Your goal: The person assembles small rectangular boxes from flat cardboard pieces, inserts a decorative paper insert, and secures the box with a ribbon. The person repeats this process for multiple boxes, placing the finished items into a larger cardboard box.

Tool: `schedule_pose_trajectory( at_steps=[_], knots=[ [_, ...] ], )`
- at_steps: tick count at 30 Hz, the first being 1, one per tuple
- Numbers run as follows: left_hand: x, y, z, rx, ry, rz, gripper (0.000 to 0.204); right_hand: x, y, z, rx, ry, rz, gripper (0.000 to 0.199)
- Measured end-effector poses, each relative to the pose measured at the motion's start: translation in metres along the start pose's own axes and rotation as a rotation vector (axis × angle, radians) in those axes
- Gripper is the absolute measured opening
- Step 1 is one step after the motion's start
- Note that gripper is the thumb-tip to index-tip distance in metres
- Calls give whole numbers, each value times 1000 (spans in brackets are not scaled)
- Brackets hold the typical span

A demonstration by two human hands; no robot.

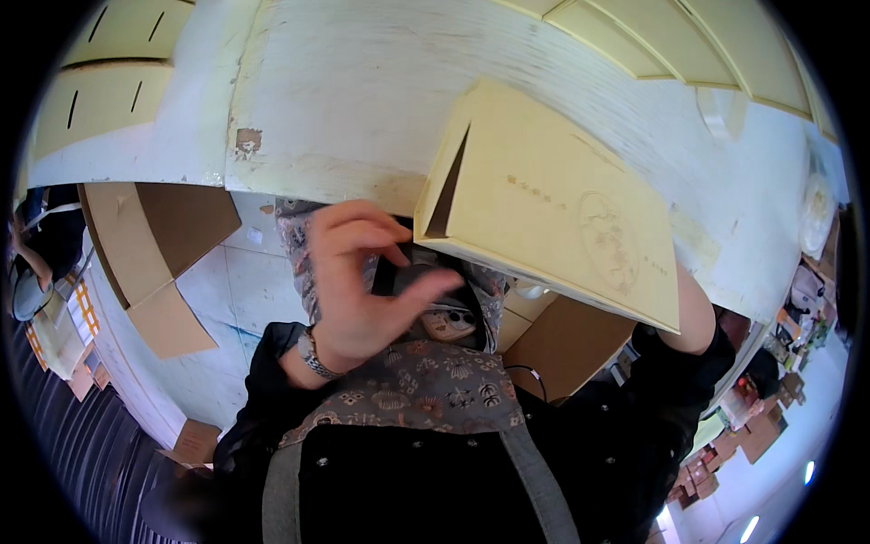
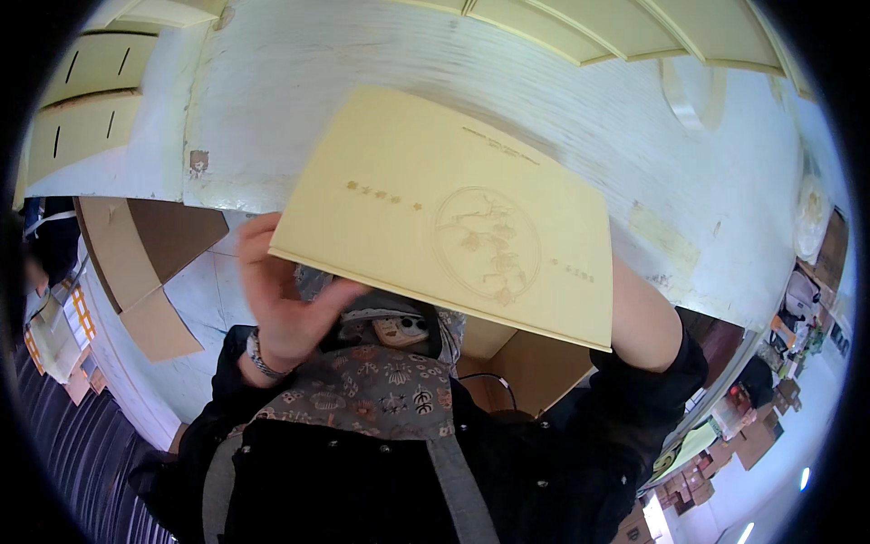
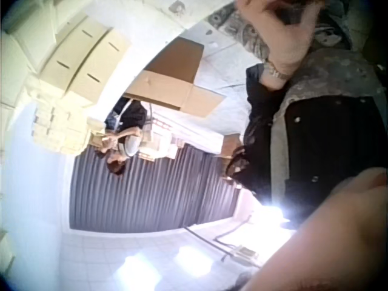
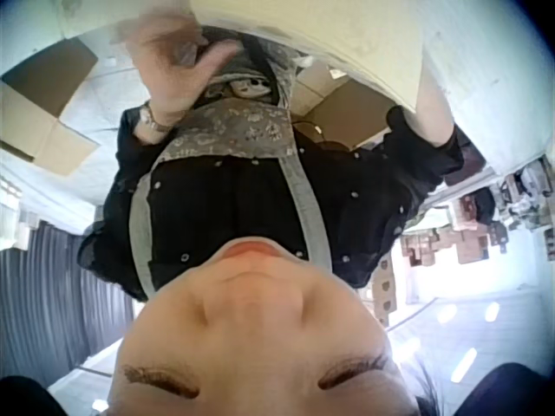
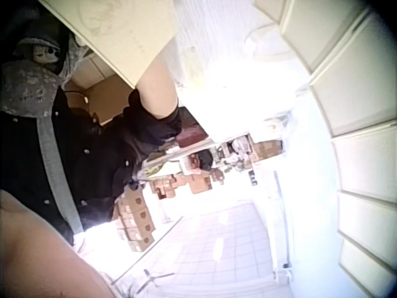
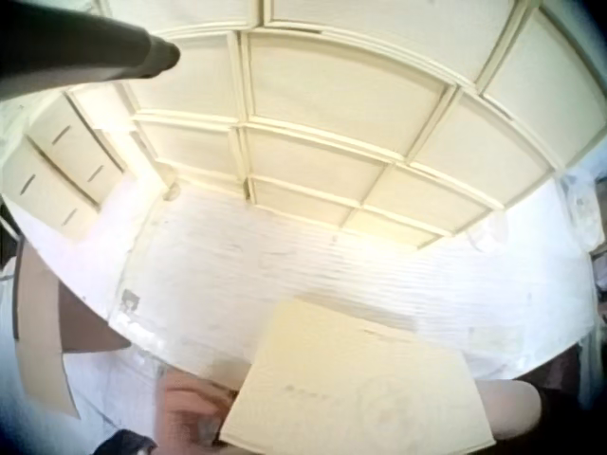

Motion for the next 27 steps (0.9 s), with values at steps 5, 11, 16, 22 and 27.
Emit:
schedule_pose_trajectory(
  at_steps=[5,11,16,22,27],
  knots=[
    [-2,5,-13,-315,-118,-38,32,8,41,-19,-716,-138,-159,49],
    [14,0,4,-236,-19,-128,14,-21,6,34,-263,20,-18,52],
    [36,7,19,-1,-219,-238,15,103,62,-10,-1222,1067,132,73],
    [-1,53,50,972,-176,-172,18,58,36,-13,-792,1103,-331,27],
    [-79,63,104,1022,153,15,19,-20,17,30,-1034,920,-442,30]
  ],
)
Point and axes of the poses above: each hand's wrist, its own x-axis away from the middle knuckle, its own z-axis out of the back of the hand, y = z × x, the point moved 8 cm from there along -x, towards the middle knuckle, and after that the axes turned 10 degrees about -z, right-handed, at the moved point
